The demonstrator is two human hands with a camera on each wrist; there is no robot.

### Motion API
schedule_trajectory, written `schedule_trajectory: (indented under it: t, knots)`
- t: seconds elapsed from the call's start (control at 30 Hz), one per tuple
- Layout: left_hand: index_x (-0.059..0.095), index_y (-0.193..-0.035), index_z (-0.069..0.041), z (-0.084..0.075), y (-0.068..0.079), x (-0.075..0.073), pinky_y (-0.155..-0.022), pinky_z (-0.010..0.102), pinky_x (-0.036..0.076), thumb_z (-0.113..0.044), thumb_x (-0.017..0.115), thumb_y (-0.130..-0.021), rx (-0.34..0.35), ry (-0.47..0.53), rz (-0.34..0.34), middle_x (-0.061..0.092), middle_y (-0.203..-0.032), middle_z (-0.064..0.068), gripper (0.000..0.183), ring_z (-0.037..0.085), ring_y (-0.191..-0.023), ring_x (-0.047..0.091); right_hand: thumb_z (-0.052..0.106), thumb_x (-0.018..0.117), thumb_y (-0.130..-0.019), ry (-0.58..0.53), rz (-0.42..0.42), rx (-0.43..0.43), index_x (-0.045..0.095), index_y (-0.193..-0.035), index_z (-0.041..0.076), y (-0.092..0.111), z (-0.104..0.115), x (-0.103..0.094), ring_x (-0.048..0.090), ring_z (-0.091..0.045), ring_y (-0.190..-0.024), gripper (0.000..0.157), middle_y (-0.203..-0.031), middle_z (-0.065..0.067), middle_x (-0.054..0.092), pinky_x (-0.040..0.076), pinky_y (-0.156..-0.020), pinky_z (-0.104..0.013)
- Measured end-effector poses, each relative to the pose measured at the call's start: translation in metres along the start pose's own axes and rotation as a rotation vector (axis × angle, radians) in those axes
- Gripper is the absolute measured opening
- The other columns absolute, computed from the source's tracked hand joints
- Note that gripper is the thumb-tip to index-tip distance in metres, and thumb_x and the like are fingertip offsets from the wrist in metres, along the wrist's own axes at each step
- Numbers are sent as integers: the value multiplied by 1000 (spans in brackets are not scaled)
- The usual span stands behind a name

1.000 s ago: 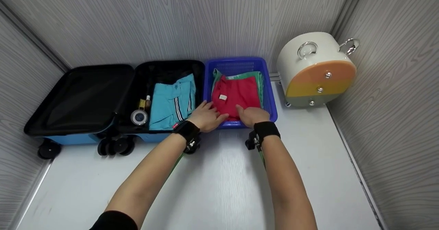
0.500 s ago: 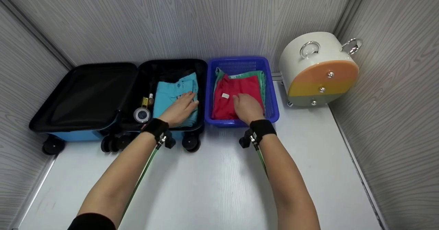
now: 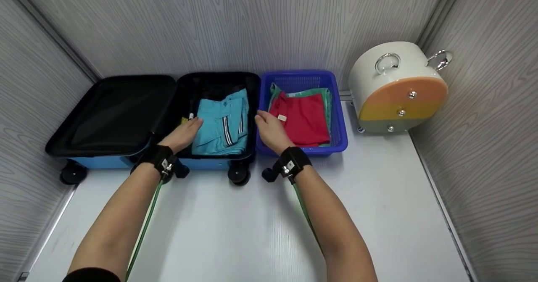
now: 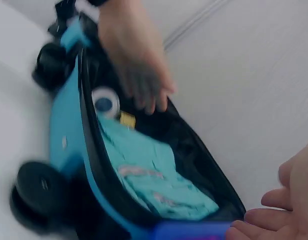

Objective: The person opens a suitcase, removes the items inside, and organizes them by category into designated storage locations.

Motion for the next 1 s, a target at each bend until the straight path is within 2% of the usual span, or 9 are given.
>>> schedule_trajectory:
  t: [0.1,0.17,0.4,0.53,0.63,0.73,0.83,0.9,1.0]
  knots:
    - [14,-163,-1,15,4,-2,-123,46,19,-47,20,-112,-65,29,19,14,-169,18,69,34,-154,17,25,41,-112,-18,66,42,35,-157,-1,-1,1,24,46,-33,-140,53,-157,-20,42,38,-114,-42]
    - [16,-163,-1,23,5,-2,-122,46,21,-46,20,-112,-93,29,26,17,-168,18,68,35,-153,20,26,41,-112,9,97,61,33,-158,-1,-2,1,38,40,-30,-144,54,-160,-18,37,34,-117,-40]
    - [24,-161,1,41,7,3,-118,49,29,-42,22,-112,-138,-34,48,26,-165,21,65,37,-149,29,29,39,-111,149,179,97,22,-161,-3,-6,0,72,21,-28,-153,61,-166,-17,25,22,-122,-40]
    - [35,-156,1,46,6,5,-107,48,37,-39,22,-113,-149,-86,32,49,-138,23,61,36,-120,51,31,40,-110,196,199,173,17,-161,-3,-9,-4,82,17,-30,-154,66,-167,-18,19,20,-123,-42]
    - [48,-145,1,47,3,7,-96,45,38,-36,20,-113,-158,-112,9,50,-108,20,57,31,-89,49,32,43,-109,191,201,242,17,-161,-3,-12,-7,87,20,-30,-153,68,-167,-17,20,24,-122,-43]
    - [58,-126,2,43,1,11,-91,41,38,-26,22,-112,-128,-201,6,53,-107,19,48,26,-82,45,34,47,-108,163,200,306,26,-159,-3,-14,-9,91,44,-29,-136,67,-158,-18,36,35,-113,-42]
    - [60,-102,1,41,1,13,-90,39,37,-19,23,-111,-107,-221,-11,57,-110,21,43,25,-82,44,37,51,-106,148,197,351,30,-157,-2,-17,-10,93,49,-24,-107,68,-142,-13,44,40,-97,-39]
    - [60,-100,-2,42,1,12,-91,39,36,-19,24,-111,-109,-192,-30,58,-112,20,41,26,-83,44,37,54,-105,151,193,364,35,-154,-2,-20,-11,94,47,-23,-93,66,-132,-12,46,39,-90,-38]
    - [62,-119,0,44,1,9,-93,39,35,-21,24,-112,-132,-124,-49,56,-127,19,44,27,-90,46,31,58,-103,128,166,389,37,-151,-3,-24,-17,93,48,-22,-90,63,-128,-13,48,41,-88,-37]
Point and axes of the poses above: each hand's wrist, its own y-axis away from the middle knuckle, its own x-axis out of the palm, z = x × y, the point moved 9 cm from there along -y, towards the middle knuckle
